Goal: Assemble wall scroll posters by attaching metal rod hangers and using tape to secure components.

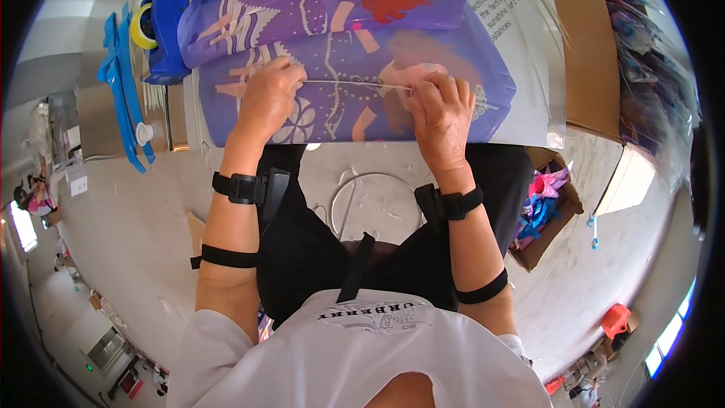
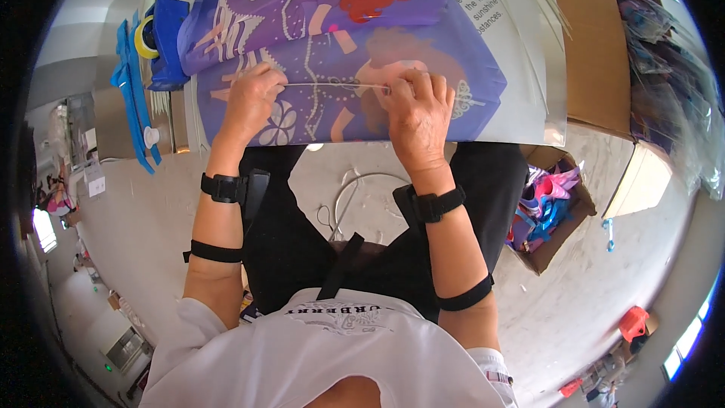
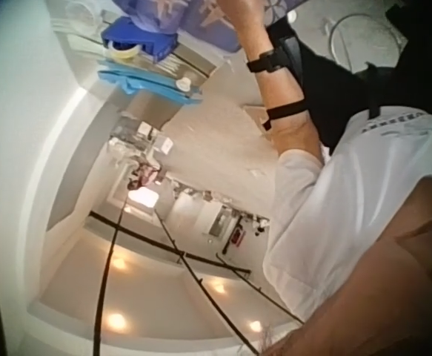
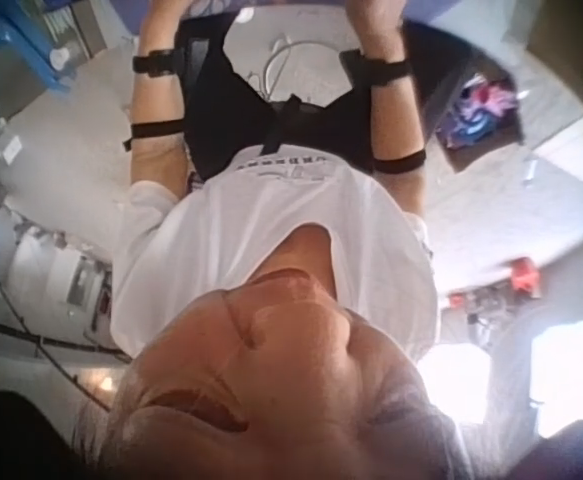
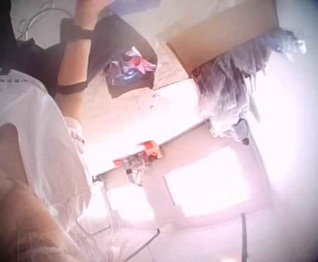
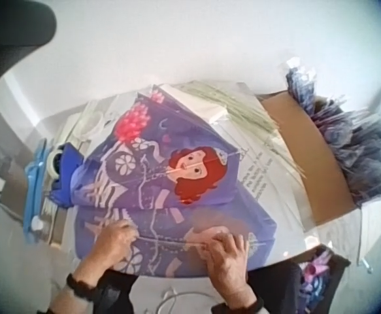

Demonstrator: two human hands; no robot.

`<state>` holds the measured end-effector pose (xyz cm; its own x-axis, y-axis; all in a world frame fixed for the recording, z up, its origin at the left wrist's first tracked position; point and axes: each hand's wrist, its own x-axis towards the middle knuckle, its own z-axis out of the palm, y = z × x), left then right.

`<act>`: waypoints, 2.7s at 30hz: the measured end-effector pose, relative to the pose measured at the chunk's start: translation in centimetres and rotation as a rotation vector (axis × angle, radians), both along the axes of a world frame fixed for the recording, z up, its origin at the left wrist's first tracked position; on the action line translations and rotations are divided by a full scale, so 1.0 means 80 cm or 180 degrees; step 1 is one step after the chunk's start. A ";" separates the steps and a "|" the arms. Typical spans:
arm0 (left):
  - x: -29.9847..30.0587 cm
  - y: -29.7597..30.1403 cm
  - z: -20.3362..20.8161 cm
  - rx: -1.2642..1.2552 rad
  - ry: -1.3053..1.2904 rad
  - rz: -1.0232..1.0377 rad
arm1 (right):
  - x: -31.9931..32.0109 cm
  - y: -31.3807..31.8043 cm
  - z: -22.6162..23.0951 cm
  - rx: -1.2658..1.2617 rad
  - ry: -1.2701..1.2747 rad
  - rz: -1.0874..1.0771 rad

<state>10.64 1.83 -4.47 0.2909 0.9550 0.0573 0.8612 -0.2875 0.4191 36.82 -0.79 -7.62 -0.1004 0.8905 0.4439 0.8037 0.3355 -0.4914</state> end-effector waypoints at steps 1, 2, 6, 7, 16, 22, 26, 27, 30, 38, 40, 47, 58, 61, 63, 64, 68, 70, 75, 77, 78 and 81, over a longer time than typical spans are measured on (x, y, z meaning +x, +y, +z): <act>-0.005 0.000 -0.002 0.0099 -0.0022 0.0024 | -0.003 0.004 -0.002 -0.0037 -0.0065 0.0065; -0.010 0.000 -0.004 0.0198 -0.0044 0.0047 | -0.007 0.007 -0.004 -0.0072 -0.0130 0.0130; -0.022 0.000 -0.004 0.0083 -0.0153 0.0170 | -0.025 0.018 -0.006 -0.0031 0.0047 0.0223; -0.021 -0.001 -0.004 0.0127 -0.0132 0.0180 | -0.028 0.020 -0.010 -0.0043 0.0078 0.0199; 0.005 -0.001 -0.005 0.0166 -0.0211 0.0120 | -0.032 0.019 -0.018 0.0093 0.0177 0.0088; 0.012 -0.003 0.000 0.0212 -0.0179 0.0018 | -0.039 0.018 -0.024 0.0188 0.0287 0.0055; 0.023 -0.003 -0.003 0.0092 -0.0209 0.0040 | -0.036 0.017 -0.025 0.0128 0.0277 0.0048; 0.025 -0.002 -0.002 0.0082 -0.0205 0.0041 | -0.036 0.017 -0.024 0.0116 0.0320 0.0047; 0.031 0.000 -0.001 0.0086 -0.0209 -0.0001 | -0.034 0.016 -0.024 0.0048 0.0336 0.0035; 0.025 0.001 -0.008 0.0193 -0.0310 -0.0061 | -0.037 0.020 -0.023 0.0044 0.0407 0.0082; 0.013 -0.001 -0.007 0.0138 -0.0423 -0.0074 | -0.045 0.021 -0.019 0.0163 0.0368 0.0147; 0.029 0.003 -0.017 0.0289 -0.0090 -0.0133 | -0.033 0.021 -0.004 -0.0026 0.0309 0.0147; 0.022 0.001 -0.013 0.0510 -0.0038 -0.0025 | -0.046 0.020 -0.006 -0.0228 0.0212 0.0163; 0.023 0.002 -0.013 0.0478 -0.0036 -0.0025 | -0.044 0.021 -0.009 -0.0191 0.0167 0.0152; 0.025 0.002 -0.015 0.0472 -0.0063 -0.0021 | -0.042 0.020 -0.010 -0.0181 0.0140 0.0135; 0.026 0.003 -0.016 0.0466 -0.0084 -0.0023 | -0.042 0.020 -0.010 -0.0187 0.0165 0.0155; 0.021 0.001 -0.018 0.0413 -0.0129 -0.0050 | -0.044 0.020 -0.009 -0.0235 0.0197 0.0181; 0.020 0.002 -0.019 0.0531 -0.0158 -0.0045 | -0.044 0.021 -0.008 -0.0183 0.0176 0.0168; 0.021 0.001 -0.020 0.0490 -0.0095 -0.0055 | -0.045 0.020 -0.009 -0.0176 0.0181 0.0133; 0.023 0.002 -0.019 0.0497 -0.0053 -0.0019 | -0.043 0.021 -0.009 -0.0185 0.0151 0.0129; 0.023 0.002 -0.019 0.0501 -0.0059 -0.0017 | -0.043 0.021 -0.009 -0.0154 0.0138 0.0137; 0.018 0.001 -0.014 0.0481 -0.0045 0.0009 | -0.047 0.021 -0.009 -0.0143 0.0131 0.0168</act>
<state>12.08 1.91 -5.56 0.2863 0.9361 0.2045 0.8564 -0.3457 0.3834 33.06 0.86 -8.34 -0.1303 0.9035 0.4082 0.7642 0.3538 -0.5393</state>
